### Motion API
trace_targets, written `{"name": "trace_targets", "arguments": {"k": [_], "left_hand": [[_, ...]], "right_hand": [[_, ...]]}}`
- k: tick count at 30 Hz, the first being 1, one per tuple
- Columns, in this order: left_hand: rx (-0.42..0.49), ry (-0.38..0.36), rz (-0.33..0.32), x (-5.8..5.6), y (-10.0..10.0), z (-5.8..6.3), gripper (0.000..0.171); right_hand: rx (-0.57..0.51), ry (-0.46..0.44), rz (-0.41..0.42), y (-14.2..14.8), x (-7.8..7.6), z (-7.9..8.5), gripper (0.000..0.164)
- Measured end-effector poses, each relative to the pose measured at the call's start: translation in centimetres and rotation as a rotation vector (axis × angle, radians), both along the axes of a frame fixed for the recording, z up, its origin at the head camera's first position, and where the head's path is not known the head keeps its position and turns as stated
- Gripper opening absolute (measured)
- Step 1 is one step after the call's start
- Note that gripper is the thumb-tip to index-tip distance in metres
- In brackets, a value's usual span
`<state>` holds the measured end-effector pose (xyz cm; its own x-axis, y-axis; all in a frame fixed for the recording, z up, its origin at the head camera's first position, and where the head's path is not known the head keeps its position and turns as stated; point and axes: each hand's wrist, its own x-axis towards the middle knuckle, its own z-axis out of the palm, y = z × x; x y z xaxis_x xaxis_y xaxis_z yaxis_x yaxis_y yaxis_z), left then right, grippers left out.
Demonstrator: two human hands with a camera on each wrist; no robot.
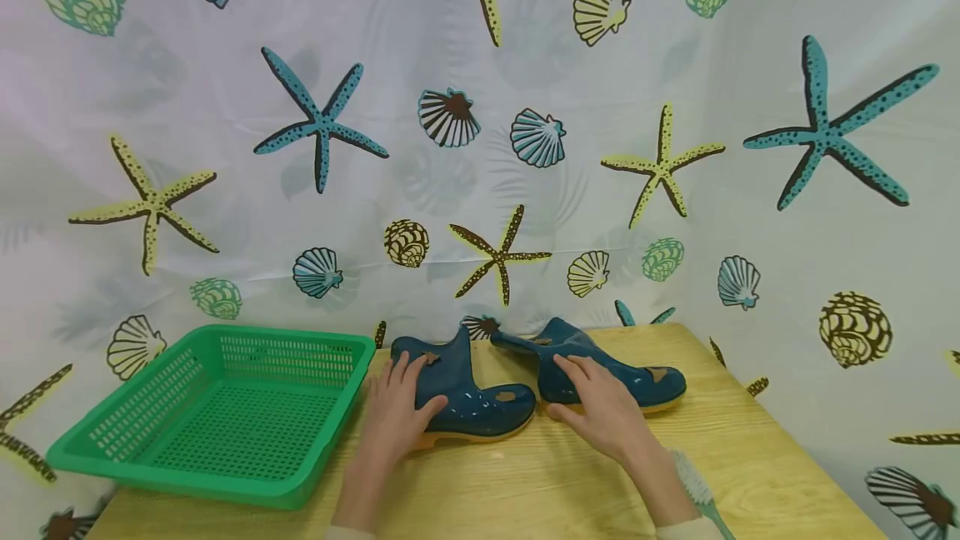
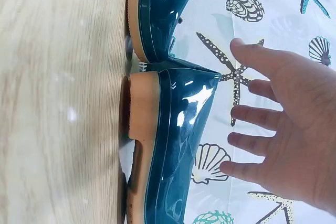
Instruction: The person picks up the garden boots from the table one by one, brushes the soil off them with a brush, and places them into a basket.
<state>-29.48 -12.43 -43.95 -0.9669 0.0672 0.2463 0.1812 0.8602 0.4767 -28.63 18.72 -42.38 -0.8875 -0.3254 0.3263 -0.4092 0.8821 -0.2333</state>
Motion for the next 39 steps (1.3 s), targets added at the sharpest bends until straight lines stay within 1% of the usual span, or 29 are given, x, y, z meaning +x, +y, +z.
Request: {"name": "trace_targets", "arguments": {"k": [4,8,11,15,20,23,28,32,36,39], "left_hand": [[0.075,-0.054,-0.001,-0.4,0.0,0.5,0.068],[0.128,-0.065,0.002,-0.7,0.0,0.8,0.062],[0.138,-0.050,0.011,-0.9,-0.1,0.9,0.058],[0.114,-0.069,0.030,-1.1,-0.2,0.8,0.058],[0.091,-0.093,0.050,-1.2,-0.3,0.6,0.060],[0.115,-0.109,0.071,-1.3,-0.3,0.3,0.062],[0.165,-0.126,0.090,-1.7,-0.7,-0.4,0.064],[0.186,-0.135,0.091,-2.2,-1.2,-0.9,0.068],[0.179,-0.155,0.078,-2.5,-1.7,-1.3,0.072],[0.191,-0.162,0.064,-2.7,-2.0,-1.6,0.073]], "right_hand": [[0.014,-0.003,-0.019,0.5,0.5,0.0,0.069],[0.026,-0.027,-0.039,1.1,0.9,-0.1,0.063],[0.028,-0.045,-0.056,1.7,1.2,-0.2,0.062],[0.013,-0.075,-0.064,2.7,1.6,-0.3,0.060],[-0.003,-0.093,-0.067,4.2,2.1,-0.6,0.058],[-0.013,-0.103,-0.080,5.1,2.4,-0.9,0.056],[-0.031,-0.162,-0.102,6.3,3.0,-1.3,0.056],[-0.052,-0.208,-0.122,7.5,3.3,-1.3,0.057],[-0.073,-0.255,-0.143,9.0,3.7,-1.5,0.060],[-0.115,-0.308,-0.153,10.1,3.8,-1.8,0.064]]}}
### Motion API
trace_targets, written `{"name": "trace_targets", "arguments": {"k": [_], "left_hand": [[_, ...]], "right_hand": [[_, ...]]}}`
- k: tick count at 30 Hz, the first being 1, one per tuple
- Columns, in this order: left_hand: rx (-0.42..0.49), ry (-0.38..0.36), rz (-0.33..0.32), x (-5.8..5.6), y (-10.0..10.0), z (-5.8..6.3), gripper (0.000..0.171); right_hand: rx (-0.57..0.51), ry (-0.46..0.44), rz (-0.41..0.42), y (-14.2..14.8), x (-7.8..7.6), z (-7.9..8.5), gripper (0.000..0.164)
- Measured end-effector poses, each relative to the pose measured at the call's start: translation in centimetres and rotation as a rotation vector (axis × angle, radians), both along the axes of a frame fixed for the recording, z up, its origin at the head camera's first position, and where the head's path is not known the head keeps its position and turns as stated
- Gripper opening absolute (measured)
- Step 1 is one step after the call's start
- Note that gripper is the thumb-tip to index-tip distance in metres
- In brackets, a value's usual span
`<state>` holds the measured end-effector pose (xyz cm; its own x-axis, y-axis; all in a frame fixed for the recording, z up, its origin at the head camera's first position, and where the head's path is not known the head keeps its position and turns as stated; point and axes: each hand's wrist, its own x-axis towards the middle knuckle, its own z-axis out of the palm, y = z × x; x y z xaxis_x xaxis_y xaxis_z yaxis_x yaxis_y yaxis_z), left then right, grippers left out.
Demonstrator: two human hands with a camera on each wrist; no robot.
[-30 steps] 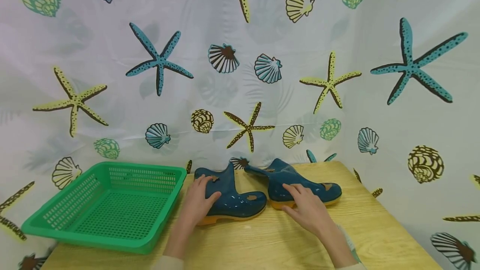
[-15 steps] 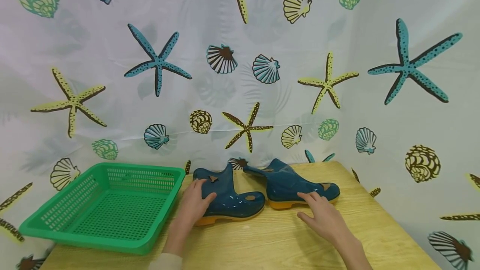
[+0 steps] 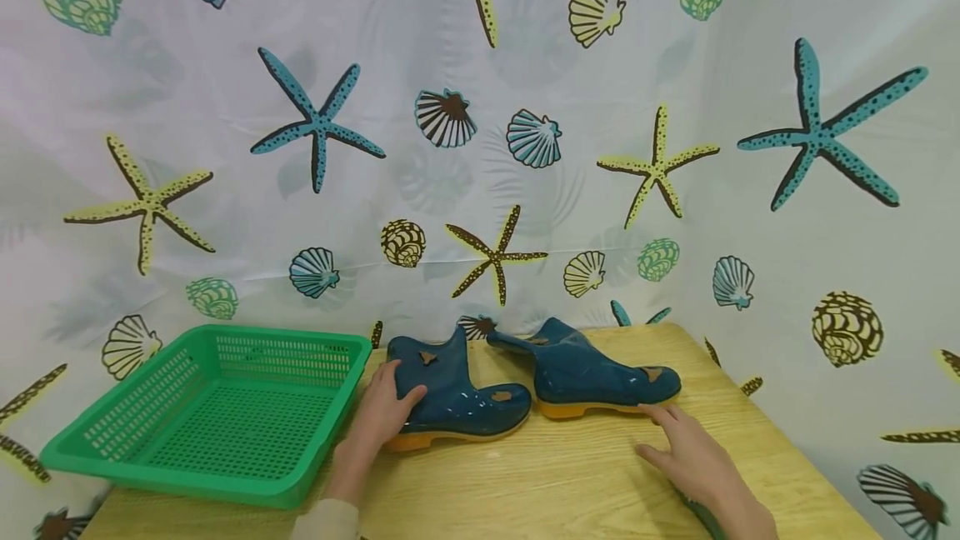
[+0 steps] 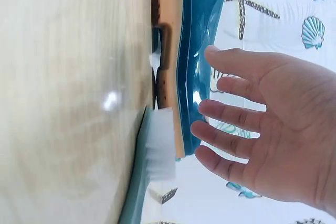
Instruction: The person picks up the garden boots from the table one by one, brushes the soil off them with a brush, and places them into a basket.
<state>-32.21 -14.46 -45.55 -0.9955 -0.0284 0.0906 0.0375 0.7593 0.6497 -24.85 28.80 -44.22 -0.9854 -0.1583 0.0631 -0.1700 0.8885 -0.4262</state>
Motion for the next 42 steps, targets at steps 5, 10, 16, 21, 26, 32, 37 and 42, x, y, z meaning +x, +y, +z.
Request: {"name": "trace_targets", "arguments": {"k": [5,10,16,21,26,32,37,42], "left_hand": [[0.042,-0.027,-0.006,-0.3,0.0,-0.3,0.077],[0.092,-0.052,0.017,-0.6,-0.3,-0.3,0.079],[0.137,-0.049,0.044,-0.9,-0.9,-0.5,0.075],[0.129,-0.051,0.083,-1.4,-1.0,-1.3,0.062],[0.134,-0.027,0.116,-1.7,-0.6,-1.8,0.054],[0.202,-0.027,0.102,-1.6,-0.4,-2.2,0.054],[0.216,-0.077,0.112,-1.2,-0.4,-2.2,0.057],[0.179,-0.116,0.136,-0.8,-0.6,-2.2,0.057]], "right_hand": [[-0.081,-0.097,-0.035,1.9,0.3,-0.9,0.069],[-0.161,-0.166,-0.049,3.6,0.7,-1.7,0.074],[-0.196,-0.257,-0.096,5.2,1.2,-2.6,0.086],[-0.215,-0.386,-0.170,5.9,1.8,-3.1,0.097],[-0.228,-0.462,-0.222,6.5,2.4,-3.4,0.083],[-0.151,-0.495,-0.273,6.7,2.7,-3.6,0.048],[-0.147,-0.478,-0.281,6.5,2.9,-3.3,0.036],[-0.187,-0.492,-0.294,6.0,2.9,-3.3,0.029]]}}
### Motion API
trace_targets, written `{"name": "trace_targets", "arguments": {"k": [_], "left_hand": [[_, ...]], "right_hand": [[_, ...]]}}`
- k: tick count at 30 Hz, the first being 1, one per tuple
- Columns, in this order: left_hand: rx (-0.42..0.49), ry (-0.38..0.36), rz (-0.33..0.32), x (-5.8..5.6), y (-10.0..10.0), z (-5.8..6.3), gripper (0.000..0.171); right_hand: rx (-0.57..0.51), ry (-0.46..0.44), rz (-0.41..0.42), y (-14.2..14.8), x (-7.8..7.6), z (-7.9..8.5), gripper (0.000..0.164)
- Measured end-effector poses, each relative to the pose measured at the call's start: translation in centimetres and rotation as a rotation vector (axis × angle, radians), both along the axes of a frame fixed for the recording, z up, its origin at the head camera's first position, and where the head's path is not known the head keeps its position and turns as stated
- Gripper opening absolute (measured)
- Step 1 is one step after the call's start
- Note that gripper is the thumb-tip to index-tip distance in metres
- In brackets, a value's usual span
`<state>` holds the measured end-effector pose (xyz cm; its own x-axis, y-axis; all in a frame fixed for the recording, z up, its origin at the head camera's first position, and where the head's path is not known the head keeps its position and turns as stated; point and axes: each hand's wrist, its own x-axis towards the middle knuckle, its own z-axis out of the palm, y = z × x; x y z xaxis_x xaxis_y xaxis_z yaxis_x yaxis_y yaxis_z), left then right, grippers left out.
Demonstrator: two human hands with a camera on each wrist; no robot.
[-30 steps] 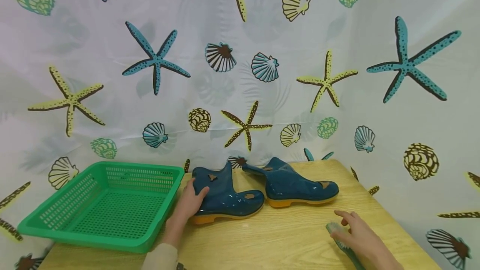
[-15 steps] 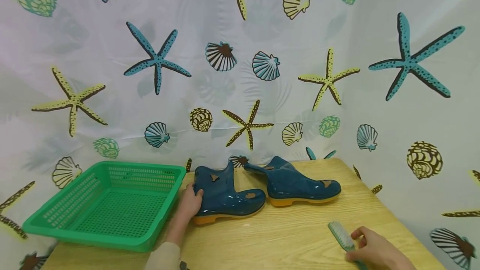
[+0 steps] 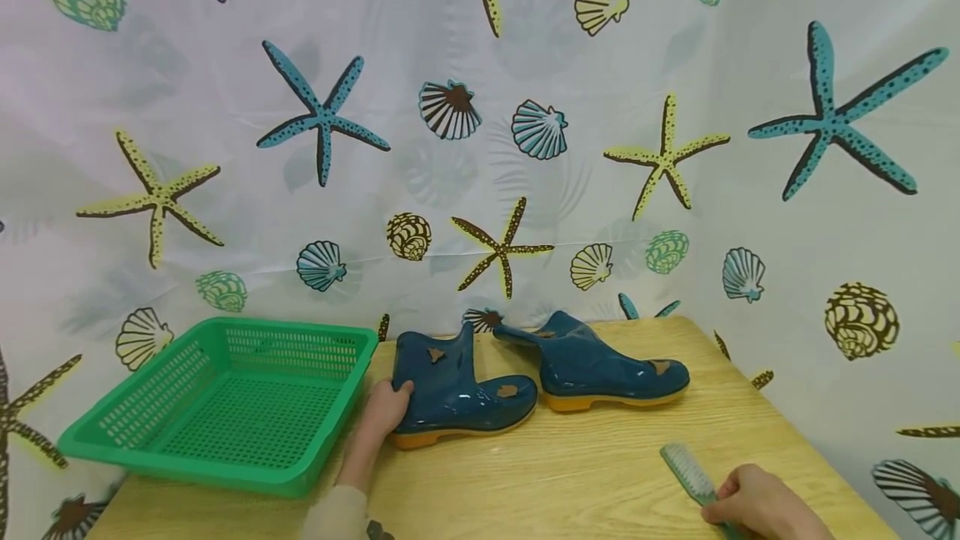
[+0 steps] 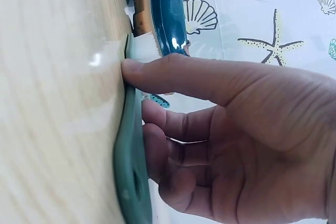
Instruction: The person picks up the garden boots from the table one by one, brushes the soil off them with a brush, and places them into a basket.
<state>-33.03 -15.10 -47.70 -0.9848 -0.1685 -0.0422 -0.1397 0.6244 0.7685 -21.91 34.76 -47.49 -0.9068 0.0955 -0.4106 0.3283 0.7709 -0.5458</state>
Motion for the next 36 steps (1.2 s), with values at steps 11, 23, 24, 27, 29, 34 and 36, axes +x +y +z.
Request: {"name": "trace_targets", "arguments": {"k": [11,23,24,27,29,34,36], "left_hand": [[-0.012,0.025,-0.050,0.8,-0.2,-0.1,0.053],[0.058,0.073,-0.027,1.4,-0.1,0.0,0.050],[0.060,0.073,-0.022,1.3,-0.1,0.0,0.050],[0.068,0.071,-0.016,1.1,-0.1,-0.2,0.051],[0.085,0.079,-0.014,0.9,-0.1,-0.3,0.051],[0.179,0.083,0.008,0.7,0.0,-0.5,0.054],[0.219,0.074,0.018,0.7,0.0,-0.5,0.056]], "right_hand": [[-0.021,-0.019,0.002,0.0,-0.3,-0.2,0.029],[0.000,0.000,0.022,-0.7,-0.3,-0.3,0.021],[0.002,-0.010,0.016,-0.7,-0.3,-0.2,0.022],[0.018,-0.024,0.013,-0.5,-0.4,-0.2,0.026],[0.034,-0.022,0.022,-0.4,-0.4,-0.2,0.027],[0.078,-0.015,0.049,-0.5,-0.3,-0.1,0.025],[0.098,-0.018,0.057,-0.6,-0.2,0.0,0.026]]}}
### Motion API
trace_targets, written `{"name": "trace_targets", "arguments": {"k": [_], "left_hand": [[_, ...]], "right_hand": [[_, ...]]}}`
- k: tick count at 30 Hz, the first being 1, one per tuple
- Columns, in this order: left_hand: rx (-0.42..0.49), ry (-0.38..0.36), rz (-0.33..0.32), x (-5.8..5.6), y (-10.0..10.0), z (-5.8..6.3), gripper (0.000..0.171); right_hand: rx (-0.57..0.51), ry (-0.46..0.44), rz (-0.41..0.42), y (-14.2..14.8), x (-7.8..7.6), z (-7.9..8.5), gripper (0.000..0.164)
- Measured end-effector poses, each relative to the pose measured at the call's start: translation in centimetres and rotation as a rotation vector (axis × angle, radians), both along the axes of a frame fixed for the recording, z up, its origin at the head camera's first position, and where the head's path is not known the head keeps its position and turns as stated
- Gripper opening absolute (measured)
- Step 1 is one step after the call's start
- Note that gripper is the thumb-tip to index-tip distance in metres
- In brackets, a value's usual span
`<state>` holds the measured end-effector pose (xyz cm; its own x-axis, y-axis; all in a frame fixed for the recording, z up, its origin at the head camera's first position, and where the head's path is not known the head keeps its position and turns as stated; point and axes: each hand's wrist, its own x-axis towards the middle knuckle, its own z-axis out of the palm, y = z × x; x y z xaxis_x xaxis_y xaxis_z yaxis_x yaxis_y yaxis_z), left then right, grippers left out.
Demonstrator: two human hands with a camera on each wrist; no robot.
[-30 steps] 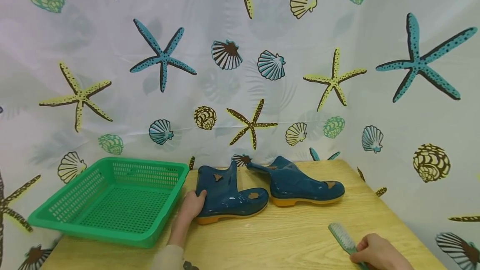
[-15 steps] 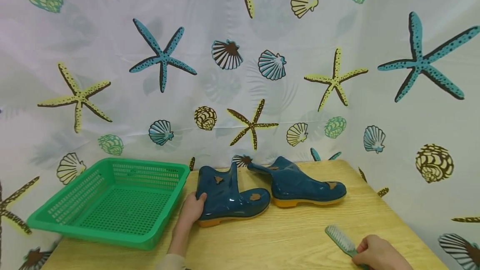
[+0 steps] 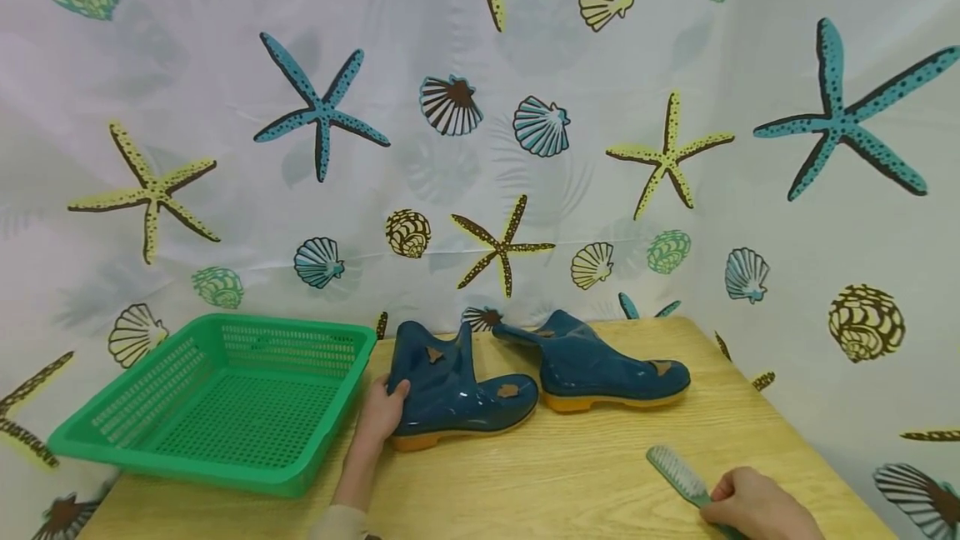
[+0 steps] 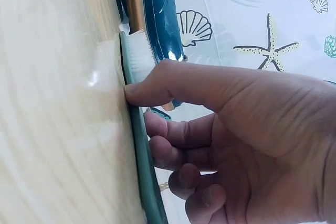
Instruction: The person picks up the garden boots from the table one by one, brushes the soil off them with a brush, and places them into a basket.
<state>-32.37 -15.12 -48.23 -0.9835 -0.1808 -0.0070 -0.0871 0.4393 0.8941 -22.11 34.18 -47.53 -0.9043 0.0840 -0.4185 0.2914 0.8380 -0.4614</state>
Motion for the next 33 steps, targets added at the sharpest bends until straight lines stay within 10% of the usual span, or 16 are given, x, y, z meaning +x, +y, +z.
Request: {"name": "trace_targets", "arguments": {"k": [14,33], "left_hand": [[0.203,0.058,-0.001,0.3,-0.4,1.0,0.060],[0.206,0.094,-0.008,0.6,0.4,2.3,0.058]], "right_hand": [[-0.013,0.035,0.018,0.0,0.0,-0.7,0.022],[-0.111,0.105,0.053,-0.7,-0.2,-0.6,0.015]]}}
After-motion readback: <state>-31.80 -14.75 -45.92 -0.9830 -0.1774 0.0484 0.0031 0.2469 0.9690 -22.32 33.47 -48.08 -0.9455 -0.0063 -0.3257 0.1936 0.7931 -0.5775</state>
